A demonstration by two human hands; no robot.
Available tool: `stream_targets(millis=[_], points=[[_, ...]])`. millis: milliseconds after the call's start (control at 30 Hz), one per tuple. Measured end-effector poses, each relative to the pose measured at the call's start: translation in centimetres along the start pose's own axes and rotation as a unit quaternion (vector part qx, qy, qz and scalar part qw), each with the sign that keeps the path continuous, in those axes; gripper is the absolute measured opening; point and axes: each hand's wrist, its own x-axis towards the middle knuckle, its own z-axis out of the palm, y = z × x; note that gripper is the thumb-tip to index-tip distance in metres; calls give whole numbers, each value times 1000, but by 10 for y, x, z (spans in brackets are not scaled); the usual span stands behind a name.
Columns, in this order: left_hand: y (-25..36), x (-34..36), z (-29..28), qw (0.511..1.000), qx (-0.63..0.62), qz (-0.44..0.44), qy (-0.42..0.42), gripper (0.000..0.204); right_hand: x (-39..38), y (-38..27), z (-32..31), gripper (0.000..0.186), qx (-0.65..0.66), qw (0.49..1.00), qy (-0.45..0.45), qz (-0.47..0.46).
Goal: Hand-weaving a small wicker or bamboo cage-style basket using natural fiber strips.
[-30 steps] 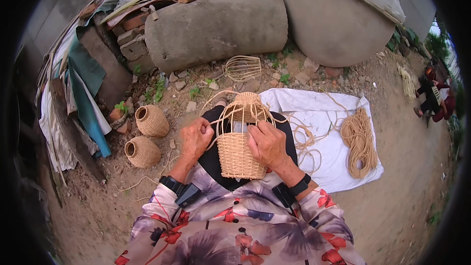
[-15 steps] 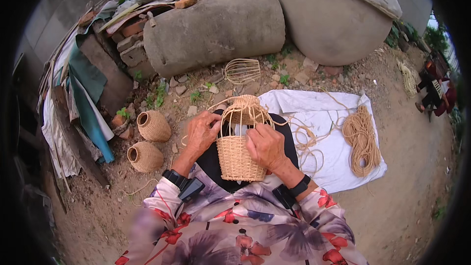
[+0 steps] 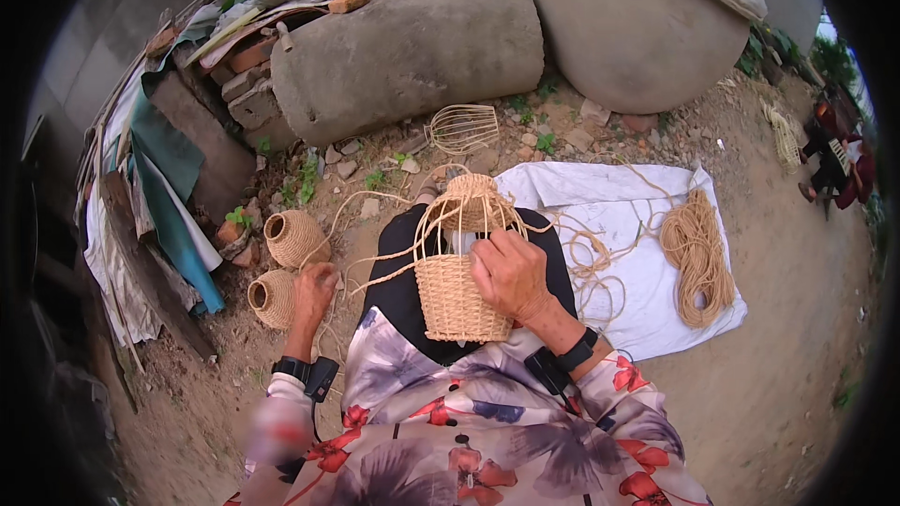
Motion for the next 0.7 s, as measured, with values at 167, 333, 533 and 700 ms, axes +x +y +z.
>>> stream_targets(millis=[167,333,533,700], points=[[176,36,-41,957,-246,143,-52,17,1,-3,1,4,2,1000,-7,0],[182,32,-27,975,-197,104,-28,13,2,-3,2,5,0,1000,-4,-2],[-43,-16,-19,967,137,-211,-45,16,2,-3,-2,5,5,1000,-2,-2],[-82,-43,-18,933,292,-166,-130,25,2,-3,0,4,6,1000,3,1]])
